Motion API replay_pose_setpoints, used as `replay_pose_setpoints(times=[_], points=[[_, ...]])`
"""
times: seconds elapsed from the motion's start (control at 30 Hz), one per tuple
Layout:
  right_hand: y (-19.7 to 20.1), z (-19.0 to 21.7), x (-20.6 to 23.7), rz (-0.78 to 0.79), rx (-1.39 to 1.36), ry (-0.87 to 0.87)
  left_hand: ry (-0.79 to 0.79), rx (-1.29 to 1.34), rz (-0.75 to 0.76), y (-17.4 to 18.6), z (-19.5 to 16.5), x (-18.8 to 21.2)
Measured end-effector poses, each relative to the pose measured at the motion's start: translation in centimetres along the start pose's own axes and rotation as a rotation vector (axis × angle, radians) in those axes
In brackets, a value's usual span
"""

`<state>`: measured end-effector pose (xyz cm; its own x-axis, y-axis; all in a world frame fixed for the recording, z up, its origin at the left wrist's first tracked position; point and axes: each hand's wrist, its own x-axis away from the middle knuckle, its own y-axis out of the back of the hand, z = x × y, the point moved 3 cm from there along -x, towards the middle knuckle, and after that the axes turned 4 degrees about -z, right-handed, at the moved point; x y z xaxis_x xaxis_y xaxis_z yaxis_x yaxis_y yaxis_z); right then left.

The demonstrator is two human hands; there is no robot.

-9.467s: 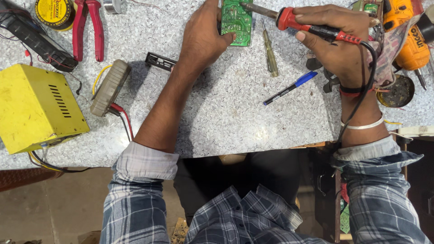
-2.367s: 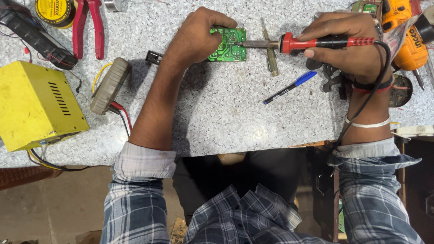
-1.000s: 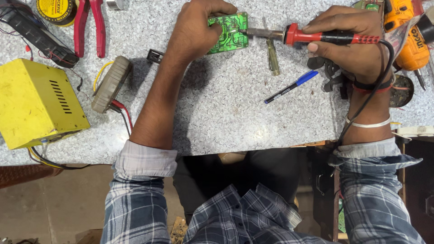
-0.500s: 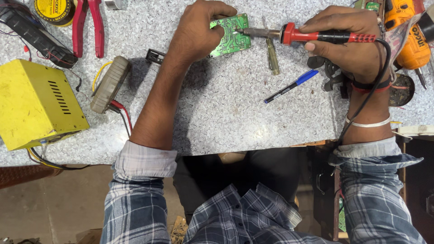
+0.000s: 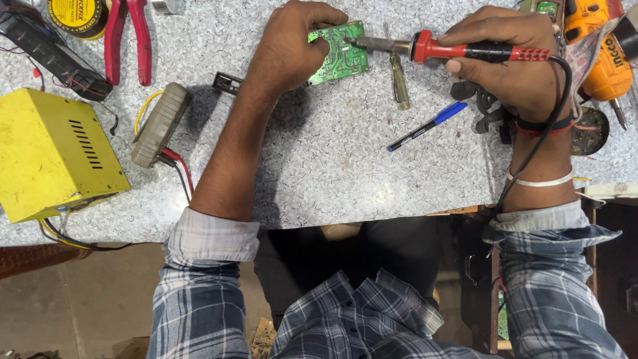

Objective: The person holds a small green circuit board and uses a soldering iron to apply heat to multiple solder joints. They reposition the board several times to access different areas and continue soldering until the end of the clip.

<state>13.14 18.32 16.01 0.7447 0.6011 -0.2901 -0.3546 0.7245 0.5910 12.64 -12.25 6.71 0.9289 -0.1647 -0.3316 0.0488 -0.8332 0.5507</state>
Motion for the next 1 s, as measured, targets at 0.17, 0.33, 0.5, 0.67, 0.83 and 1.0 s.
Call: replay_pose_setpoints(times=[0.17, 0.33, 0.5, 0.67, 0.83, 1.0], points=[[0.15, 0.32, 0.19, 0.023, 0.006, 0.059, -0.001, 0.001, -0.006, -0.07, 0.07, -0.01], [0.05, 0.53, 0.01, 0.011, -0.013, 0.041, 0.011, -0.016, -0.002, -0.04, 0.05, -0.03], [-0.1, 0.65, -0.04, -0.006, 0.006, -0.018, 0.032, 0.018, 0.0, 0.19, -0.1, -0.09], [0.21, 0.68, 0.1, 0.014, 0.012, 0.042, -0.003, 0.032, 0.012, 0.36, -0.36, -0.16], [-0.13, 0.15, 0.1, 0.016, -0.023, 0.052, 0.013, 0.033, 0.011, 0.25, -0.15, 0.07], [0.09, -0.16, -0.03, 0.008, -0.028, 0.007, 0.024, 0.016, 0.02, 0.13, -0.04, 0.01]])
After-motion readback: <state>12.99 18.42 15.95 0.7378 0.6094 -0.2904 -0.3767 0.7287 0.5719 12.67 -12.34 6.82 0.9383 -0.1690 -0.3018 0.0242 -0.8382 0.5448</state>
